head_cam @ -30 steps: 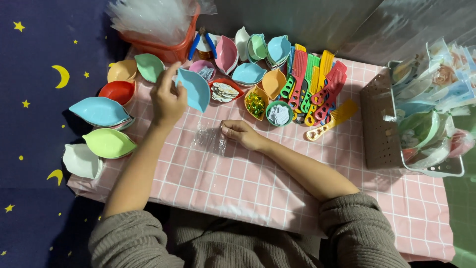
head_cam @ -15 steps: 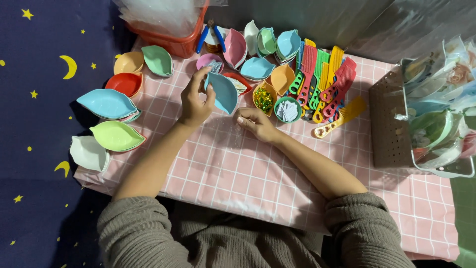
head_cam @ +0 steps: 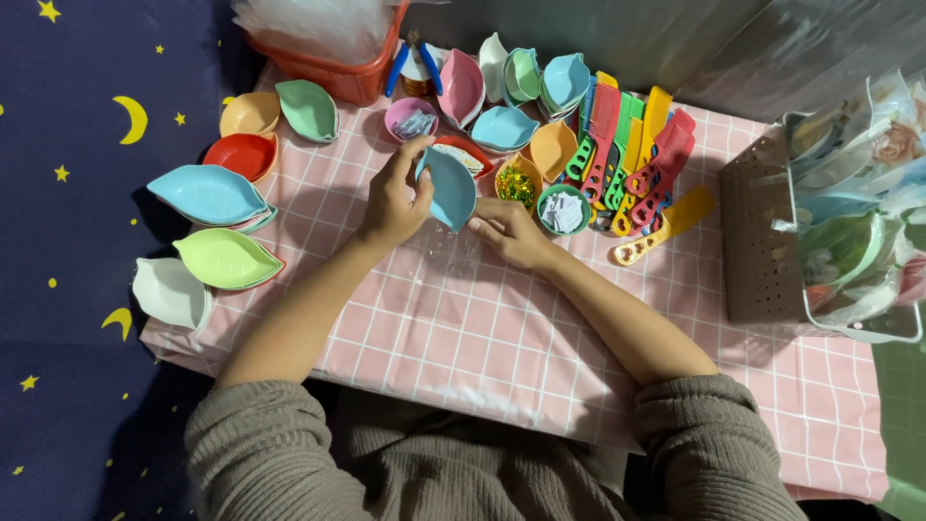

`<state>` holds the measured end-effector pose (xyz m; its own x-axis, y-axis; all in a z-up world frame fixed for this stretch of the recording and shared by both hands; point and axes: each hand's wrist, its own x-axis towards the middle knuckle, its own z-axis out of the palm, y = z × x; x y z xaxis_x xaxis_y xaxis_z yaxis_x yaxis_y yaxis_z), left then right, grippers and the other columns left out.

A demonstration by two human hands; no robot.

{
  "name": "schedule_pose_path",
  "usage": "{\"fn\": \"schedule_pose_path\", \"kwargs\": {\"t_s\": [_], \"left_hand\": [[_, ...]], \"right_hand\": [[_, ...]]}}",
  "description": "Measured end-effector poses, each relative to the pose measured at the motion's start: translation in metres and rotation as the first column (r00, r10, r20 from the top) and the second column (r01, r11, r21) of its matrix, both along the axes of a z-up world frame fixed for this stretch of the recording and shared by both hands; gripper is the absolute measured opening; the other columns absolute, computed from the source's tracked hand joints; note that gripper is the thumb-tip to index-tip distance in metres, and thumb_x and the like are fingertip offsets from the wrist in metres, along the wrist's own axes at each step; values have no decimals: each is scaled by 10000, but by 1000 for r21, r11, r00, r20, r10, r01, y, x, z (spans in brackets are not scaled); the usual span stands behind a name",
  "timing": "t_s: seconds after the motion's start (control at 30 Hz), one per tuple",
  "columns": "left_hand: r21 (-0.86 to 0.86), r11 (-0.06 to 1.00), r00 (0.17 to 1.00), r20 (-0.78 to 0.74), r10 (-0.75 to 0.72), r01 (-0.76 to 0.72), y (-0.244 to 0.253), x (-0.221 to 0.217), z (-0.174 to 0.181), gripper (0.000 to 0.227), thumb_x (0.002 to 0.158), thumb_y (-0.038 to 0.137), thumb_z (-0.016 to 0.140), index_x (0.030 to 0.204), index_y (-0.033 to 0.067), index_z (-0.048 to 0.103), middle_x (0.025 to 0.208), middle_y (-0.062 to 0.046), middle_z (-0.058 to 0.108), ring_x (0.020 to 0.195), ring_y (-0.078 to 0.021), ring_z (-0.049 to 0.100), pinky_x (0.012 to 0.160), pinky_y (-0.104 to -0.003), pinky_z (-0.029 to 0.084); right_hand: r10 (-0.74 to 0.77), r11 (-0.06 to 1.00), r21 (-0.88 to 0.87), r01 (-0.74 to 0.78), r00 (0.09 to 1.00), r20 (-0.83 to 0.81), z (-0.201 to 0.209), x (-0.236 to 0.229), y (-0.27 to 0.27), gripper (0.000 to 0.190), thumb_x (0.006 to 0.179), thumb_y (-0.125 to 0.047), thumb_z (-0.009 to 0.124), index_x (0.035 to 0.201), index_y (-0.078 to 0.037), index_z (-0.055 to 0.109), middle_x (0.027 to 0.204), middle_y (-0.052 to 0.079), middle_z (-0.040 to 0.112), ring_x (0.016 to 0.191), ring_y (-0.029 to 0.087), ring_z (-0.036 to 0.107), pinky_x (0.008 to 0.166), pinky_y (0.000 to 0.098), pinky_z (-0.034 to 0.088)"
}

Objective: Sorting and packaging small craft items like charms and stickers into leaf-shaped bowls and small plastic bags.

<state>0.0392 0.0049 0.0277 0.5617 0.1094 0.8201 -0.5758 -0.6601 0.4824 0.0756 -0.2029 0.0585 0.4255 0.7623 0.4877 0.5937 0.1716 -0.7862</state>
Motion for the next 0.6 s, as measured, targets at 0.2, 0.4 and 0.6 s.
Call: {"fn": "schedule_pose_path", "kwargs": {"t_s": [0.2, 0.4, 0.6], "left_hand": [[14, 999, 999, -22, -33, 33, 2, -3, 5, 430, 893, -61, 567, 1303, 66, 590, 1170, -133, 679, 928, -328, 696, 794, -398, 584], [-229, 956, 949, -213, -232, 183, -2, -5, -5, 412, 937, -24, 566, 1320, 123, 612, 1057, -149, 676, 743, -276, 697, 602, -342, 598], [-339, 893, 875, -279, -397, 297, -5, -16, 14, 435, 1054, 169, 519, 1488, 162, 492, 1312, -178, 630, 1035, -245, 682, 816, -396, 604]], "right_hand": [[-192, 980, 84, 182, 974, 122, -39, 15, -2, 128, 940, -146, 723, 872, -44, 685, 765, 100, 613, 707, 271, 620, 685, 360, 502], [-235, 947, 144, 288, 924, -302, -48, 13, -3, 96, 976, -71, 664, 924, -17, 604, 763, 58, 593, 686, 107, 589, 619, 245, 505], [-85, 953, 200, 227, 835, -544, -37, 12, -2, 309, 938, -19, 684, 1181, -23, 493, 1014, 98, 676, 760, 66, 641, 703, 203, 520]]}}
